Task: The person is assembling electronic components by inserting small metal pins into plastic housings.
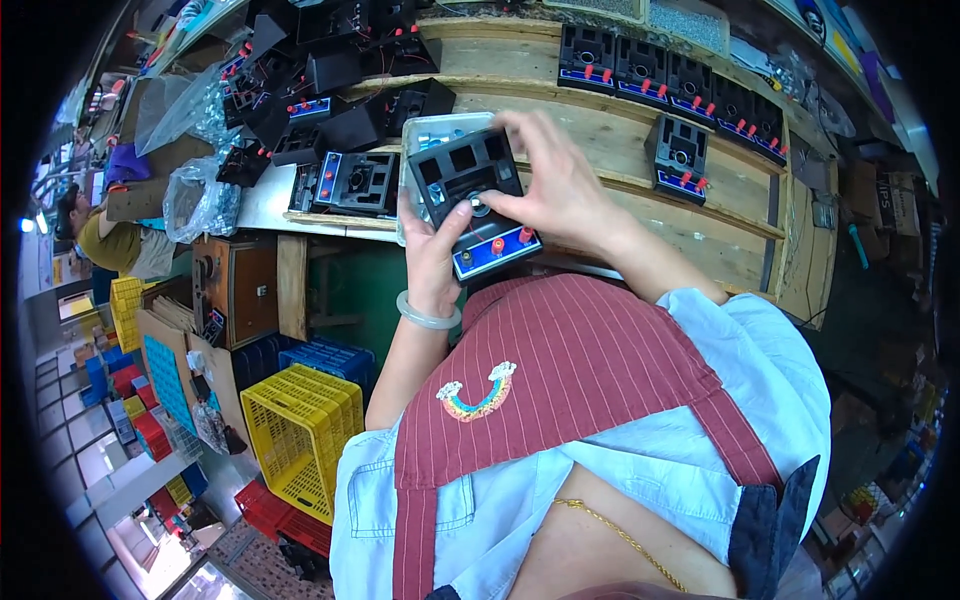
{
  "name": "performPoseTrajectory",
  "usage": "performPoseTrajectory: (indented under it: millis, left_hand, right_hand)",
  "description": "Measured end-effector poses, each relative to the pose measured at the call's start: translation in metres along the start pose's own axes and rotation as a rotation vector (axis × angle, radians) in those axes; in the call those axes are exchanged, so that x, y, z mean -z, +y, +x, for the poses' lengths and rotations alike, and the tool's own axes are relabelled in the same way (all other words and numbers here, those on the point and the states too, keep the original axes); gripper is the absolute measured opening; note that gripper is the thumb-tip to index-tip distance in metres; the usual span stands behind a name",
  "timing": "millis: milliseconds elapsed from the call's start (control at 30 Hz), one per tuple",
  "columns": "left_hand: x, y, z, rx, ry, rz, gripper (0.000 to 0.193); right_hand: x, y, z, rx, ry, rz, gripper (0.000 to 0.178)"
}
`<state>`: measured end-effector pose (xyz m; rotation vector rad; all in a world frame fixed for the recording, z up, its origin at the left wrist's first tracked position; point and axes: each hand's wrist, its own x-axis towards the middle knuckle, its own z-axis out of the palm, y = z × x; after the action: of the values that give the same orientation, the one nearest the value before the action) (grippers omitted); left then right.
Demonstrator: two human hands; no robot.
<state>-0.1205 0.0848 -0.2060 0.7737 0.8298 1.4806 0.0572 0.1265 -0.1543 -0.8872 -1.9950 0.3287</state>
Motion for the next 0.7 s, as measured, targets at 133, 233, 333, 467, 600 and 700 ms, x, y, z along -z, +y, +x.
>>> performPoseTrajectory:
  millis: [133,233,333,467,600,700]
  left_hand:
    - [-0.005,0.005,0.002,-0.017,-0.183,0.108,0.095]
    - [-0.006,0.004,0.005,-0.004,-0.163,0.180,0.092]
    - [-0.001,-0.002,0.012,-0.045,-0.134,0.255,0.091]
    - [-0.003,-0.006,0.020,-0.154,-0.111,0.381,0.094]
    - [0.016,-0.001,0.020,-0.068,0.004,0.354,0.082]
    - [0.042,0.001,0.016,0.101,-0.005,0.263,0.066]
  right_hand:
    - [0.000,0.013,0.000,-0.124,-0.162,0.243,0.083]
    - [-0.008,0.020,-0.006,-0.052,-0.117,0.125,0.084]
    - [-0.018,0.027,-0.008,-0.052,-0.071,0.150,0.082]
    - [-0.027,0.048,-0.006,-0.134,-0.005,0.243,0.079]
    - [-0.008,0.155,0.009,-0.325,0.125,-0.123,0.078]
    - [0.039,0.232,-0.020,-0.232,0.066,-0.528,0.072]
